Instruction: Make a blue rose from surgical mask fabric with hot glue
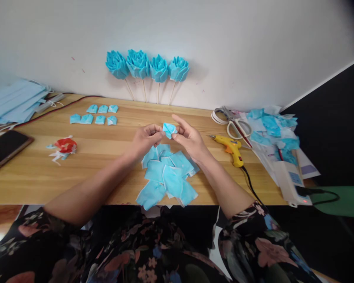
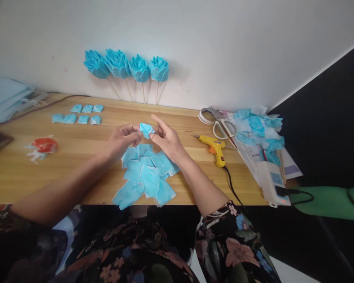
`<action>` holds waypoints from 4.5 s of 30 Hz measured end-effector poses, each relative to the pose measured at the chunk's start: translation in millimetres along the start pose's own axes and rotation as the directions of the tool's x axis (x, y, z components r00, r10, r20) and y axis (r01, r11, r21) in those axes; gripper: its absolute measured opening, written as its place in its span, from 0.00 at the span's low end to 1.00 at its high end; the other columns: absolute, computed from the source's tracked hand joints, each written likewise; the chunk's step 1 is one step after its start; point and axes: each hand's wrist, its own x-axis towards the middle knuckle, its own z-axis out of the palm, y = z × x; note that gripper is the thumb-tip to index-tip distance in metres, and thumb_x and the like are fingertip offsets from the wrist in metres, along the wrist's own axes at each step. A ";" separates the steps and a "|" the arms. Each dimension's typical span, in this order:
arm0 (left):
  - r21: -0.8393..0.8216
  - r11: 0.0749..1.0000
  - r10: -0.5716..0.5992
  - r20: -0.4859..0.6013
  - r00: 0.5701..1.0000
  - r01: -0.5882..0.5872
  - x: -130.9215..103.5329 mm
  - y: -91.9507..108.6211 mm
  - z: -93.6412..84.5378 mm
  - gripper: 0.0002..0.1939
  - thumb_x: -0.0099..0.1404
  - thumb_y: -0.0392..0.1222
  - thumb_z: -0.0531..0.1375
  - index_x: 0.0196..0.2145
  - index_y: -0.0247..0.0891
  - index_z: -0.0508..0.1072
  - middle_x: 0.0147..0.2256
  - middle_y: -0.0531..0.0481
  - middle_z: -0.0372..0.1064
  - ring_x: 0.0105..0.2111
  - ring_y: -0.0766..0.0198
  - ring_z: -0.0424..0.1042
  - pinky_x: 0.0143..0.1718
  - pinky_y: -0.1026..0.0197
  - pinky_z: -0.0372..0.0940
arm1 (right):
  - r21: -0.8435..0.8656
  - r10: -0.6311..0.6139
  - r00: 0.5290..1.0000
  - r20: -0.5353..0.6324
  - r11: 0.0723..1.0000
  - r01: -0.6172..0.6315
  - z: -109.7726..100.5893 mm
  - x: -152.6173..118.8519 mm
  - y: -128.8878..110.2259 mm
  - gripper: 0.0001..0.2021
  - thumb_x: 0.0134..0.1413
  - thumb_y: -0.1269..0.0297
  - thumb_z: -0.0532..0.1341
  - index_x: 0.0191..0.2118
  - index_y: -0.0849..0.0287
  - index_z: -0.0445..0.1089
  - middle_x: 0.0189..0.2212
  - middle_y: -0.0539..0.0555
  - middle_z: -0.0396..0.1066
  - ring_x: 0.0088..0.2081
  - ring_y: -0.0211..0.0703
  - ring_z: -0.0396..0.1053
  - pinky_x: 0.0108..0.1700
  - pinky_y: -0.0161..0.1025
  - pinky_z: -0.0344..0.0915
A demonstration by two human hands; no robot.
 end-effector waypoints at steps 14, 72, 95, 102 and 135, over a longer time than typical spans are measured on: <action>-0.131 0.991 0.004 0.077 0.997 0.006 1.2 -3.3 -3.4 0.13 0.60 0.49 0.65 0.31 0.36 0.71 0.23 0.54 0.64 0.22 0.70 0.61 0.24 0.65 0.57 | 0.021 0.005 0.999 -0.045 1.000 -0.004 1.4 -1.8 -6.2 0.32 0.56 0.63 0.62 0.67 0.50 0.58 0.42 0.51 0.76 0.41 0.41 0.71 0.52 0.45 0.68; 0.025 1.000 -0.002 0.164 0.986 -0.002 1.7 -3.9 -7.9 0.13 0.55 0.49 0.69 0.29 0.36 0.77 0.21 0.54 0.64 0.22 0.70 0.60 0.26 0.64 0.56 | -0.005 0.018 1.000 -0.023 1.000 -0.018 -6.0 -0.9 -6.7 0.34 0.52 0.57 0.67 0.65 0.51 0.62 0.35 0.50 0.75 0.37 0.41 0.70 0.43 0.41 0.69; 0.013 1.000 0.010 0.116 0.993 -0.012 5.1 -11.4 -6.3 0.16 0.56 0.52 0.69 0.27 0.35 0.75 0.20 0.54 0.64 0.21 0.71 0.60 0.24 0.66 0.55 | 0.042 0.013 1.000 0.023 0.999 -0.014 -4.7 -0.9 -4.2 0.37 0.51 0.57 0.70 0.66 0.50 0.60 0.33 0.47 0.73 0.34 0.37 0.69 0.39 0.37 0.68; -0.044 0.999 -0.019 0.150 0.989 0.026 4.6 -12.6 -7.3 0.15 0.57 0.50 0.67 0.26 0.35 0.74 0.19 0.55 0.63 0.20 0.71 0.59 0.24 0.65 0.54 | 0.041 0.012 0.999 0.047 0.999 -0.014 -4.0 -1.7 -4.4 0.37 0.51 0.57 0.70 0.66 0.49 0.59 0.32 0.47 0.73 0.34 0.38 0.69 0.38 0.37 0.69; -0.032 0.999 -0.020 -0.039 0.999 0.019 3.4 -7.8 -2.6 0.13 0.56 0.47 0.64 0.22 0.37 0.68 0.15 0.58 0.58 0.17 0.73 0.53 0.21 0.65 0.49 | -0.279 0.017 1.000 0.012 0.960 -0.013 3.8 -5.0 -13.0 0.11 0.52 0.57 0.63 0.26 0.59 0.69 0.22 0.47 0.65 0.25 0.35 0.58 0.30 0.35 0.56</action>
